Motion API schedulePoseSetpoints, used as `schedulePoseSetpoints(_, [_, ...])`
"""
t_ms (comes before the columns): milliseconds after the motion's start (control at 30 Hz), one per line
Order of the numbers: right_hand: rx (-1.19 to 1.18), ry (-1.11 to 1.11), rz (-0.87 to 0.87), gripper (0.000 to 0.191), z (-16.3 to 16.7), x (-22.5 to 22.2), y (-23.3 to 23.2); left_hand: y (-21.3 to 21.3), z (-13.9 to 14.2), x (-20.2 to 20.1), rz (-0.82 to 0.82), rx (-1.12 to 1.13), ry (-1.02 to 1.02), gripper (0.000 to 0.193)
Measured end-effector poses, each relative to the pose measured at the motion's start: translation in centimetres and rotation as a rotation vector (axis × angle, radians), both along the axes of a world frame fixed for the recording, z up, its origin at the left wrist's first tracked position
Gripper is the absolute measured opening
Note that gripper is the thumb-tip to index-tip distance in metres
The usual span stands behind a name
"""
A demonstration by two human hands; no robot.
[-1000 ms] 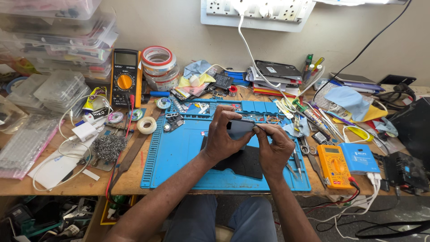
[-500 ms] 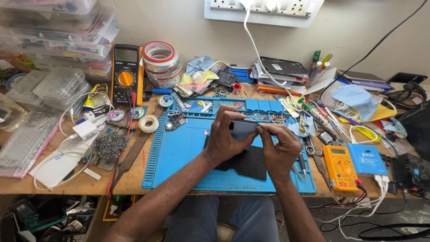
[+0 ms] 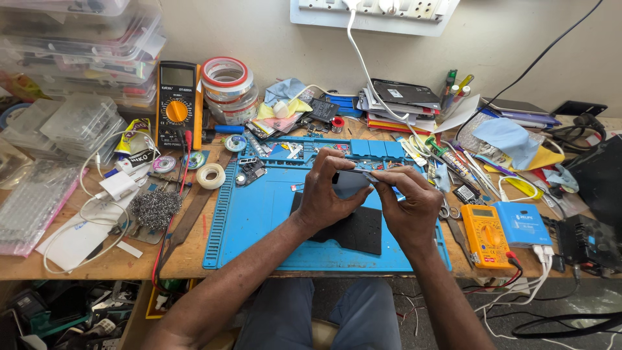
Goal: The person pries the back cover off a smartphone, removes the cover and works on the internal components, using a screwdriver to unscrew and adjust parts inside the phone body on a repair mat.
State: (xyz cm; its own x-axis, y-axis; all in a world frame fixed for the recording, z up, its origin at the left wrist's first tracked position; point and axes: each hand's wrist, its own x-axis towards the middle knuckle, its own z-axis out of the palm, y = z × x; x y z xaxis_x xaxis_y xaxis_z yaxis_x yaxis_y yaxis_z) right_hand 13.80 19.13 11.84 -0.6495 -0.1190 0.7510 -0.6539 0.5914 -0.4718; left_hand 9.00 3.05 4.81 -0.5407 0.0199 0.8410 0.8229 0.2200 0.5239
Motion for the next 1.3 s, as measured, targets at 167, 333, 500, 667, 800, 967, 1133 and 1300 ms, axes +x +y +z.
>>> schedulePoseSetpoints(167, [0.085, 0.044, 0.001, 0.018, 0.4, -0.2, 0.0, -0.1, 0.1, 0.2, 0.006, 0.003, 0.017, 0.058])
schedulePoseSetpoints(333, [0.098, 0.07, 0.03, 0.017, 0.3, -0.6, -0.1, -0.2, 0.5, 0.4, 0.017, 0.014, 0.008, 0.058])
schedulePoseSetpoints(500, [0.072, 0.036, 0.057, 0.014, 0.0, -1.2, 0.4, -0.2, 0.7, 0.7, 0.052, 0.003, 0.006, 0.061])
schedulePoseSetpoints(667, [-0.077, -0.209, 0.088, 0.012, -0.1, -2.1, 1.8, -1.5, -0.3, -0.3, -0.494, 0.235, -0.369, 0.057])
schedulePoseSetpoints(800, [-0.204, -0.391, 0.129, 0.014, 0.3, -3.3, 2.7, -2.4, -1.1, -2.8, -1.12, 0.435, -0.792, 0.077])
schedulePoseSetpoints(967, [-0.3, -0.454, 0.157, 0.015, 0.0, -4.0, 2.8, -2.3, -1.6, -4.4, -1.202, 0.32, -0.828, 0.086])
schedulePoseSetpoints(1133, [-0.304, -0.527, 0.178, 0.011, -0.1, -4.8, 2.9, -1.8, -2.1, -4.9, -1.206, 0.374, -0.82, 0.082])
schedulePoseSetpoints(1300, [-0.304, -0.537, 0.192, 0.011, -0.1, -5.5, 2.9, -1.3, -2.9, -6.0, -1.214, 0.379, -0.804, 0.082])
